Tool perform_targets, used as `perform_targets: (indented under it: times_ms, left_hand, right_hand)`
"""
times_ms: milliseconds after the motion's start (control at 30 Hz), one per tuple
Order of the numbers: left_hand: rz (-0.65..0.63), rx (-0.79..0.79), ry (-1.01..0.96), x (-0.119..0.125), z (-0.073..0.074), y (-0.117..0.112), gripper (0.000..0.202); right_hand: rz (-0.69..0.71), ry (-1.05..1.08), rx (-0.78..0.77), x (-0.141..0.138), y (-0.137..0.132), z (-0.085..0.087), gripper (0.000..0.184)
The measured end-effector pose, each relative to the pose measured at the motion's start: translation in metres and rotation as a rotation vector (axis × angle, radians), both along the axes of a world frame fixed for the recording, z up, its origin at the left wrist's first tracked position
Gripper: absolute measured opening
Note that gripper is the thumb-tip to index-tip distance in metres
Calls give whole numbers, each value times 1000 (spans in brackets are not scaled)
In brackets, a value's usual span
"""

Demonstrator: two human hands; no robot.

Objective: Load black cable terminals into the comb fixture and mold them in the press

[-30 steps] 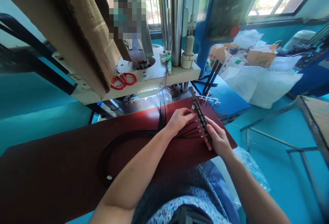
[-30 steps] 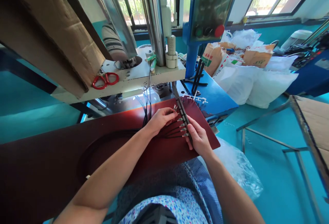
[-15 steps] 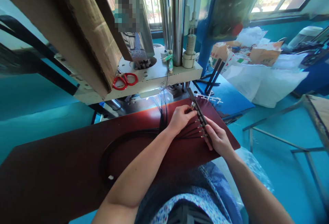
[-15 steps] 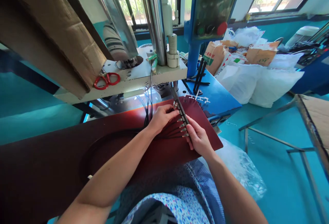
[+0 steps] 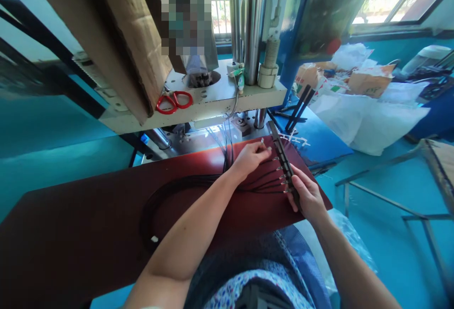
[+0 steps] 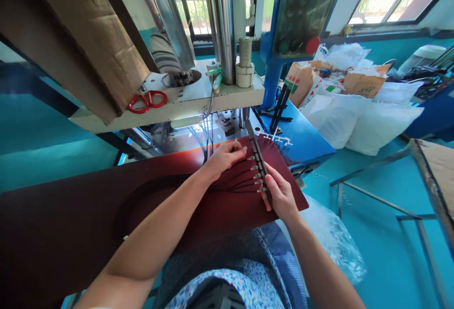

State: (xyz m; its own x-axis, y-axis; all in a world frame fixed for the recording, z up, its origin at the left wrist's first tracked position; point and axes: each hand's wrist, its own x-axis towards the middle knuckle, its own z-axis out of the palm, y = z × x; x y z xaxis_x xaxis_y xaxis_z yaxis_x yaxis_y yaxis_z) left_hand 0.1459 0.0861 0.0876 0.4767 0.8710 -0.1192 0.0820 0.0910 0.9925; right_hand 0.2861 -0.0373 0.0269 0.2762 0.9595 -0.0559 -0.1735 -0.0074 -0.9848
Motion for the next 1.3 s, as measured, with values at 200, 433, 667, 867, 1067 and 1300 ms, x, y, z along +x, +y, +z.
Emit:
perform_targets:
  times_ms: [200,433,667,867,1067,1300]
  left_hand:
    - [-106,-177,-3,1,-3,6,31]
    - [-188,-289,-48,-4,-1,12,39]
    - [-185,-282,-73,-4,0,15,31]
    - [-196,-247,-110,-6,-4,13,27]
    - [-10,-117,-225,-9,-14,20,30]
    - [37,218,81,-1,-23,20,25]
  right_hand:
    - [38,-31,-12,0,0,0,58]
    - [66,-75,-28,0,0,4,57]
    - [107,-168,-12,-1,3,5,55]
    - [104,-146,-22,-2,3,5,53]
    - [38,-84,-33,-2,2,6,55]
    - [64,-86,-31,-1,3,7,53]
